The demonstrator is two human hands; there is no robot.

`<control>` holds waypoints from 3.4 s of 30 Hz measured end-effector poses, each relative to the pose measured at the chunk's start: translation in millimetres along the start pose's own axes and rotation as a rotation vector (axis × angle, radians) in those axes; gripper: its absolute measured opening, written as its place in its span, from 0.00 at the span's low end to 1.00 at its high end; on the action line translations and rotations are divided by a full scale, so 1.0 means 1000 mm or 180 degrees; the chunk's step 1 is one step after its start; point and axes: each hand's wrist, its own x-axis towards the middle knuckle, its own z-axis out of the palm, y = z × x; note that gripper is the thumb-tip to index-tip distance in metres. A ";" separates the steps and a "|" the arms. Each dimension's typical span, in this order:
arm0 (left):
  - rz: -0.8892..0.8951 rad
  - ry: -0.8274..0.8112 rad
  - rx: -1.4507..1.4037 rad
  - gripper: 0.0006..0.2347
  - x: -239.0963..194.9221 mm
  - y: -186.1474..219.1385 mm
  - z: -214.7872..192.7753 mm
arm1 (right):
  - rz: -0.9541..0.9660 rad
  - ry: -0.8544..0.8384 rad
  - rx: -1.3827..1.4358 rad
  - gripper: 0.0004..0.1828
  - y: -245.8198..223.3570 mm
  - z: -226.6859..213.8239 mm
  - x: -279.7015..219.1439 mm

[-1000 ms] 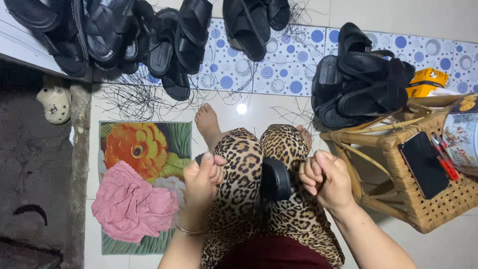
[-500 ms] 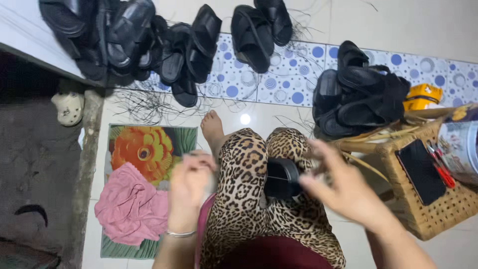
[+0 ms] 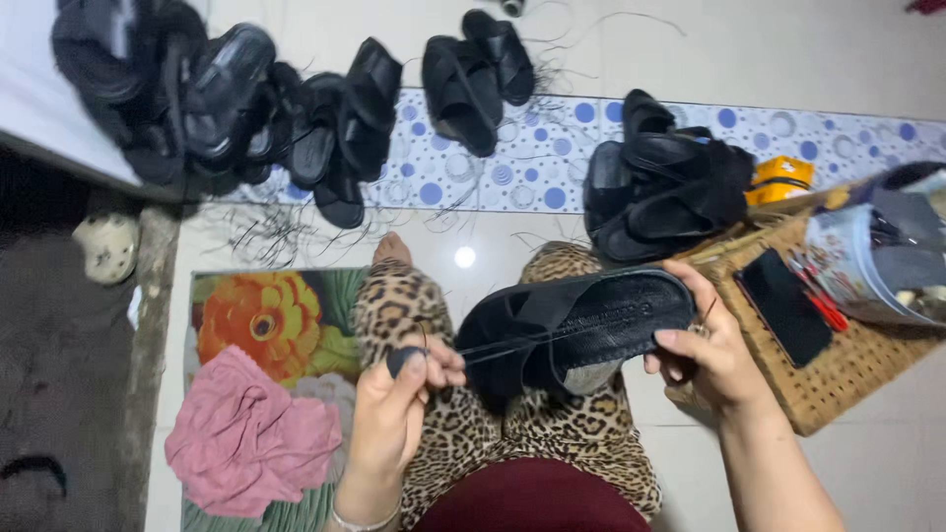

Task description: The person sits on a small stool and sews a black slip-on shoe using a needle and thread. They hold the shoe on their lap, repeatedly passing the needle through the sole and upper, and pull the thread to secure the stitches.

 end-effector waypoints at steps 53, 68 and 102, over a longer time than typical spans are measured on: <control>0.2032 -0.2002 0.3943 0.32 0.050 -0.043 0.038 | -0.0998 -0.1880 -0.4800 0.30 -0.027 0.024 -0.015; 0.2111 -0.2069 0.4013 0.34 0.059 -0.068 0.035 | -0.2041 -0.1823 -0.4991 0.28 -0.019 0.026 0.002; -0.2634 -0.0559 0.2222 0.12 0.037 0.001 0.080 | -0.1939 -0.1679 -0.4254 0.14 -0.022 0.047 -0.001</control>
